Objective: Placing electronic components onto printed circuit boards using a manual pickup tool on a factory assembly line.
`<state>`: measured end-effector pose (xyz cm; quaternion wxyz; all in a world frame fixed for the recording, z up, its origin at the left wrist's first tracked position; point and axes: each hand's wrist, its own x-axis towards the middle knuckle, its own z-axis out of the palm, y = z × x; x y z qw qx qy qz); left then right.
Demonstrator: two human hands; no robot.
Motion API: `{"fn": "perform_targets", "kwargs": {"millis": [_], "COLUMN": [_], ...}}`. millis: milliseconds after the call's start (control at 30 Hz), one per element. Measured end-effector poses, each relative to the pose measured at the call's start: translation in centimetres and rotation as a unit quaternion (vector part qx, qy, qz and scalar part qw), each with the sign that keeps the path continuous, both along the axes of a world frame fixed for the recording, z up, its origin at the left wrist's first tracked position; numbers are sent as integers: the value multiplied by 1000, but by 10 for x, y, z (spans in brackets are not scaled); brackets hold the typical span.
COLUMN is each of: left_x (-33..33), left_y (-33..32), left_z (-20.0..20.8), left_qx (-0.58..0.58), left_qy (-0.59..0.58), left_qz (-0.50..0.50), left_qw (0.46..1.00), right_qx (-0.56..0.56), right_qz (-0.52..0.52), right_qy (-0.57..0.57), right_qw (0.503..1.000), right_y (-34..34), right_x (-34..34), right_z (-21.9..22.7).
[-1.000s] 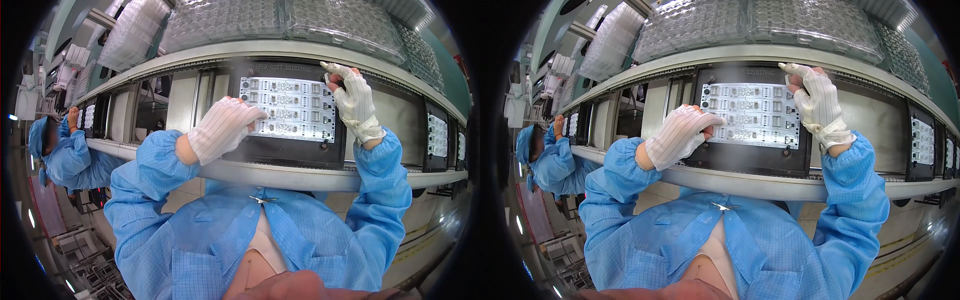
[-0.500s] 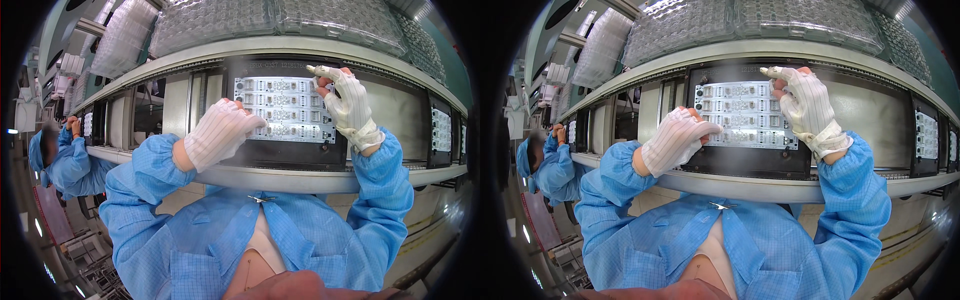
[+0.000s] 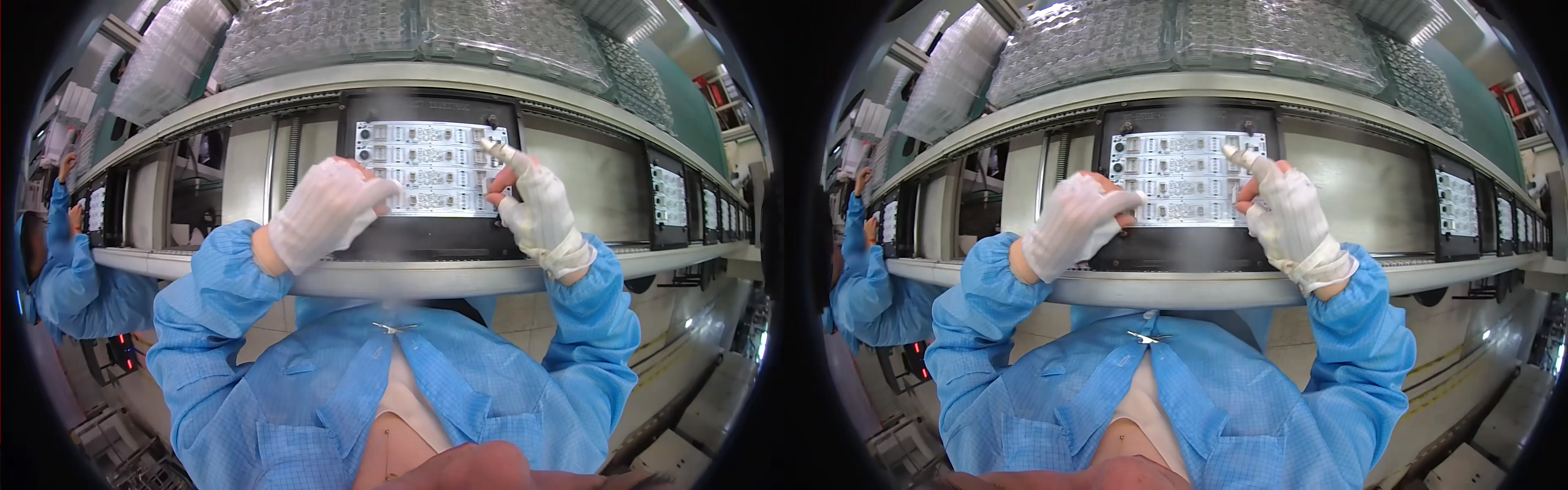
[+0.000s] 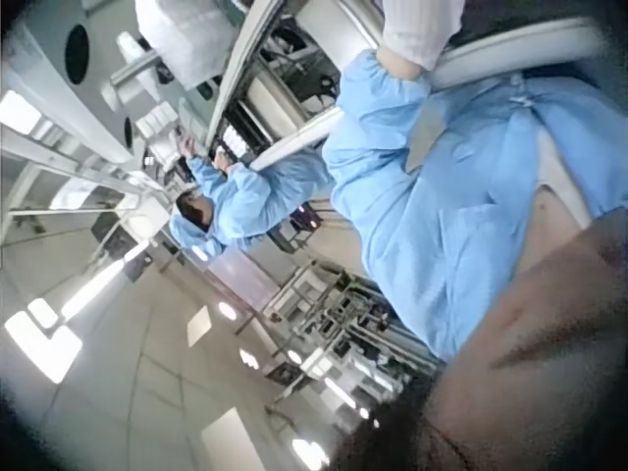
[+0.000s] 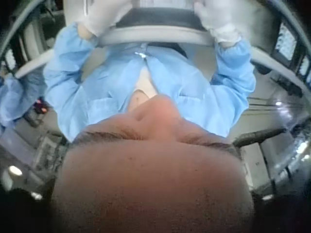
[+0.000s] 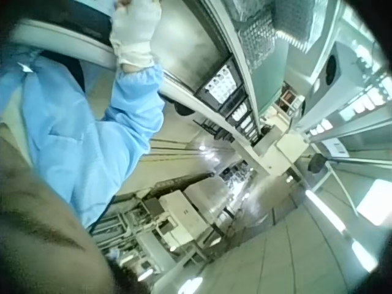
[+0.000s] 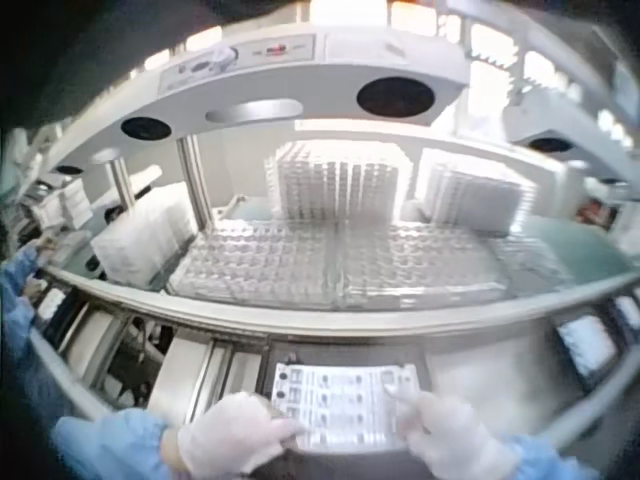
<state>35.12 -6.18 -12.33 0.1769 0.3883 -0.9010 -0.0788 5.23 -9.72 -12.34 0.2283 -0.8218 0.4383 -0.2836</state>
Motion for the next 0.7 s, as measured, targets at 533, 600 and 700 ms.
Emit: {"fn": "perform_targets", "kwargs": {"millis": [533,600,700], "left_x": [2,2,-2], "left_y": [-25,-21,-19], "left_z": [-26,-22,-19], "left_qx": [-92,-87,-80], "left_qy": [173,172,175], "left_qz": [57,57,55], "left_qw": [979,980,980], "right_qx": [-13,-11,-24], "right_qz": [74,73,78], "right_qy": [127,119,170], "right_qw": [989,990,982], "right_y": [3,4,11], "right_x": [-24,-25,-25], "right_z": [10,12,9]}}
